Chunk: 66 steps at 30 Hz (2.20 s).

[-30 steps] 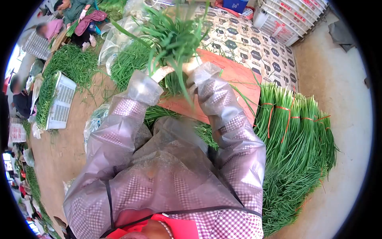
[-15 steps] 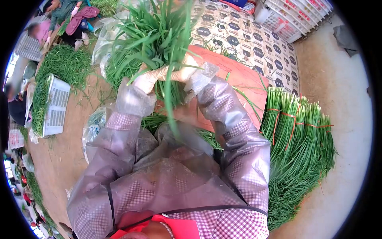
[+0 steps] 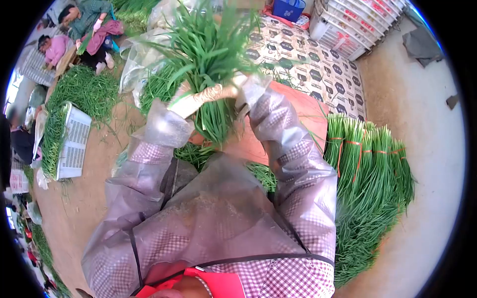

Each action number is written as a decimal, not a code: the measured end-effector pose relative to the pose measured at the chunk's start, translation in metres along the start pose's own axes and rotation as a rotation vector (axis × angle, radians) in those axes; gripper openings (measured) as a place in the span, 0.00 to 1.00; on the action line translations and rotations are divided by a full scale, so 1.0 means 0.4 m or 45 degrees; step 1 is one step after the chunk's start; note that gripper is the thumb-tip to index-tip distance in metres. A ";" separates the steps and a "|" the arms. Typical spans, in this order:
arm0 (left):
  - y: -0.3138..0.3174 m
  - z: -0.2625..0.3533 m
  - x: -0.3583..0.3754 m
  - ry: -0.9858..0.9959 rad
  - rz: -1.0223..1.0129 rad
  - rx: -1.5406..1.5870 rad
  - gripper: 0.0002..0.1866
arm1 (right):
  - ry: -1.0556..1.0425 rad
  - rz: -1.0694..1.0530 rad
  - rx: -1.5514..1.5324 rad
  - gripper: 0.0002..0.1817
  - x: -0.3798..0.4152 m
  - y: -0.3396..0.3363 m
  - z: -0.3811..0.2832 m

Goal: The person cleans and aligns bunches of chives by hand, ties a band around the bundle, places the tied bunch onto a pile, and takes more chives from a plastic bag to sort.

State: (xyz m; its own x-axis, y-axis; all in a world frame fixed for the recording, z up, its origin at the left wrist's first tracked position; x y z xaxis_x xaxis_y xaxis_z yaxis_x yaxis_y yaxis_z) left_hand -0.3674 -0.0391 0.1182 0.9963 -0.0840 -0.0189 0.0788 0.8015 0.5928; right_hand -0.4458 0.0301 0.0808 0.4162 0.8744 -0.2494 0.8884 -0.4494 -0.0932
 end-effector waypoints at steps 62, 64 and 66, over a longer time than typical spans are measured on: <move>-0.547 -0.056 0.816 0.832 1.317 0.654 0.06 | 0.345 -0.055 1.477 0.34 0.574 0.299 0.154; -0.573 -0.070 0.815 0.776 1.320 0.617 0.03 | -0.081 0.202 1.536 0.42 0.482 0.425 -0.064; -0.562 -0.072 0.815 0.807 1.319 0.592 0.03 | -0.877 -0.115 1.336 0.38 0.419 0.586 -0.100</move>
State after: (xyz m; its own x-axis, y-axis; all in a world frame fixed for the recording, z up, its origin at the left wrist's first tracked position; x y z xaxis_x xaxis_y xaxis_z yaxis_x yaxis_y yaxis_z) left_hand -0.0591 -0.2295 -0.0442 0.4390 0.8418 0.3142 -0.6246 0.0346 0.7801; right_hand -0.1601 0.0784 0.0556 -0.1060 0.7750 -0.6230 0.1956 -0.5980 -0.7772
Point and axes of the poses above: each hand's wrist, its own x-axis away from the middle knuckle, its own y-axis out of the palm, z = x × y, the point moved 7 cm from there along -x, towards the middle knuckle, and after that the axes turned 1 degree about -y, right-handed, at the moved point
